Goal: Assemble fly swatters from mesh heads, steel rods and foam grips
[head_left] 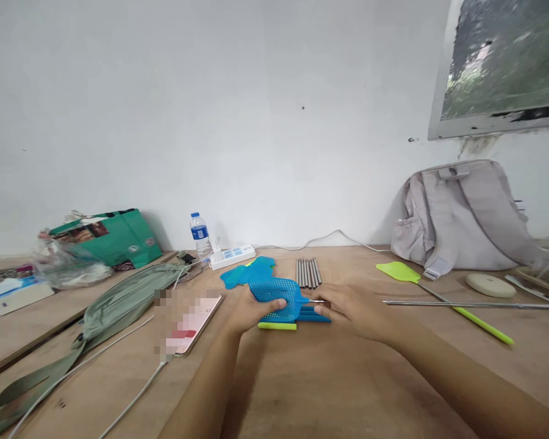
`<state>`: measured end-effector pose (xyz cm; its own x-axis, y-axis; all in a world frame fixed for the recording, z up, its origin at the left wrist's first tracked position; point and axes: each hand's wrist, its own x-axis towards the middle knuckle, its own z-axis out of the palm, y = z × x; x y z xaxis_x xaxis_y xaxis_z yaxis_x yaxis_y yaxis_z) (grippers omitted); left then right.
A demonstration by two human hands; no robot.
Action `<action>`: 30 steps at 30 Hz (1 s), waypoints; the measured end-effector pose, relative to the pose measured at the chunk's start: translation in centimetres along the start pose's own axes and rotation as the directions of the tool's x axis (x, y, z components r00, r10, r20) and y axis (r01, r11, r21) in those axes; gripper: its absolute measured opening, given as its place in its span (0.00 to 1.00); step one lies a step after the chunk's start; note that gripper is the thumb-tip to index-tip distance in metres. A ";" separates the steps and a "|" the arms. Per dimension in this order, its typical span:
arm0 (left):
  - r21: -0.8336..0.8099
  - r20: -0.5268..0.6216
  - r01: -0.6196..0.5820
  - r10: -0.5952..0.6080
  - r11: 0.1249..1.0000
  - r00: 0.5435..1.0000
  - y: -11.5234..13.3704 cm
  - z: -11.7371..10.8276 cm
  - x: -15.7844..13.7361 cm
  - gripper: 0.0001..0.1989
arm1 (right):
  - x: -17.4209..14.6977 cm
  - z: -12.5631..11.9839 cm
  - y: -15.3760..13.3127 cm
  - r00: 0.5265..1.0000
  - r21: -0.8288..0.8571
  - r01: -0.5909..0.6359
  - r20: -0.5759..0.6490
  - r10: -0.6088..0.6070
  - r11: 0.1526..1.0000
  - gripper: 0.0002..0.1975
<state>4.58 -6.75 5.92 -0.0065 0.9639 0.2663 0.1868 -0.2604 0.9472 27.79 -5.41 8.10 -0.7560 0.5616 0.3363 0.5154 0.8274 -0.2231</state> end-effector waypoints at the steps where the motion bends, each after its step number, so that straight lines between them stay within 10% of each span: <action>1: -0.014 0.002 -0.006 0.006 1.000 1.000 -0.6 -0.6 0.3 0.19 | 0.0 -0.2 0.2 1.000 -0.004 -0.004 0.028 0.004 1.000 0.16; 8: -0.260 -0.116 0.006 -0.037 0.966 0.993 -2.0 -4.7 1.0 0.24 | -1.0 -3.6 3.9 0.967 -0.369 -0.248 -0.040 0.252 0.896 0.08; 15: -0.272 -0.303 0.019 -0.104 0.962 0.947 -1.1 -6.8 0.4 0.28 | -4.5 -8.9 9.2 0.805 -0.514 -0.590 -0.318 0.501 0.622 0.10; 30: -0.203 -0.392 -0.023 -0.059 0.979 0.918 -0.2 -5.9 0.4 0.30 | -5.1 -8.4 11.7 0.812 -0.548 -0.577 -0.463 0.355 0.606 0.06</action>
<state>-1.25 -6.63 6.94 -0.4025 0.8783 0.2581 -0.0164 -0.2888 0.9572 41.12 1.39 11.45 -0.2441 0.7476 0.6177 0.9695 0.1746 0.1718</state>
